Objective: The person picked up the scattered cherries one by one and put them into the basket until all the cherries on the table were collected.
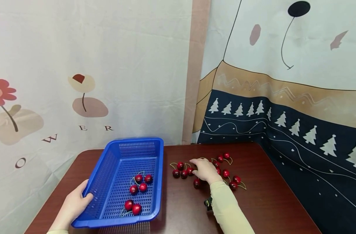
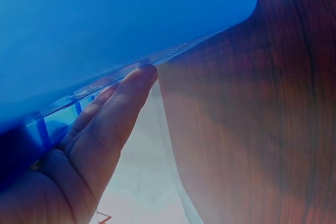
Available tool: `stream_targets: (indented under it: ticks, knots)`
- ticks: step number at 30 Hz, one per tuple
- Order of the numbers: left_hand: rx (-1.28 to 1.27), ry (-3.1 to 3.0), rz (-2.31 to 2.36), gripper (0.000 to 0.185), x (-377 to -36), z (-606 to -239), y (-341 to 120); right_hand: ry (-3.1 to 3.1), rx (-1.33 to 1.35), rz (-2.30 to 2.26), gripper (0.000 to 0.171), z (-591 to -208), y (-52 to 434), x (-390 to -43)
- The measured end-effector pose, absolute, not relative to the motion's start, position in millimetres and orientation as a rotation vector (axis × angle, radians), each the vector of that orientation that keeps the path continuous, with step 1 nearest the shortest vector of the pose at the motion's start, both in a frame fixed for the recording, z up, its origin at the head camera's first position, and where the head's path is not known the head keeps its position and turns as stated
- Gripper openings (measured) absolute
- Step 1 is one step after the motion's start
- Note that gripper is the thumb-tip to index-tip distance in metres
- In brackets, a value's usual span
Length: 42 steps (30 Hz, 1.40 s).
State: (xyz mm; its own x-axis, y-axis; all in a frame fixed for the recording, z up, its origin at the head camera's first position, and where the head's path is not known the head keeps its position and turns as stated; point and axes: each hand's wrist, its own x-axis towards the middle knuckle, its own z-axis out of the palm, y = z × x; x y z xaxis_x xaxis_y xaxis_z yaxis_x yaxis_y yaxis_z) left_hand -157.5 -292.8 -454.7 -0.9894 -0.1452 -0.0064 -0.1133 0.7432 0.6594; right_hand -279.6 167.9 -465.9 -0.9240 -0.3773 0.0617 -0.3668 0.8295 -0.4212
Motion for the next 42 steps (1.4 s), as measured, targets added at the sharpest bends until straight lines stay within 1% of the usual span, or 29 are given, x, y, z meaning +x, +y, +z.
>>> stream_targets:
  ticks: [5, 12, 17, 26, 30, 35, 42]
  knots:
    - [0.229, -2.9, -1.095, 0.054, -157, -456, -294, 3.014, -0.664, -0.561, 0.04, -473, 175, -285]
    - [0.221, -2.898, -1.074, 0.055, -157, -455, -294, 3.077, -0.8, -0.433, 0.031, -481, 181, -290]
    - [0.224, -2.902, -1.073, 0.055, -158, -455, -294, 3.097, -0.896, -0.359, 0.027, -485, 182, -292]
    - [0.227, -2.902, -1.072, 0.055, -157, -454, -293, 3.105, -0.858, -0.288, 0.02, -494, 178, -297]
    - [0.226, -2.907, -1.072, 0.055, -158, -453, -292, 3.105, -0.853, -0.288, 0.017, -492, 176, -296]
    - [0.226, -2.908, -1.074, 0.056, -158, -453, -292, 3.088, -0.847, -0.306, 0.017, -483, 176, -293]
    - [0.232, -2.919, -1.074, 0.056, -159, -454, -293, 3.015, -0.962, -0.265, 0.018, -465, 183, -291]
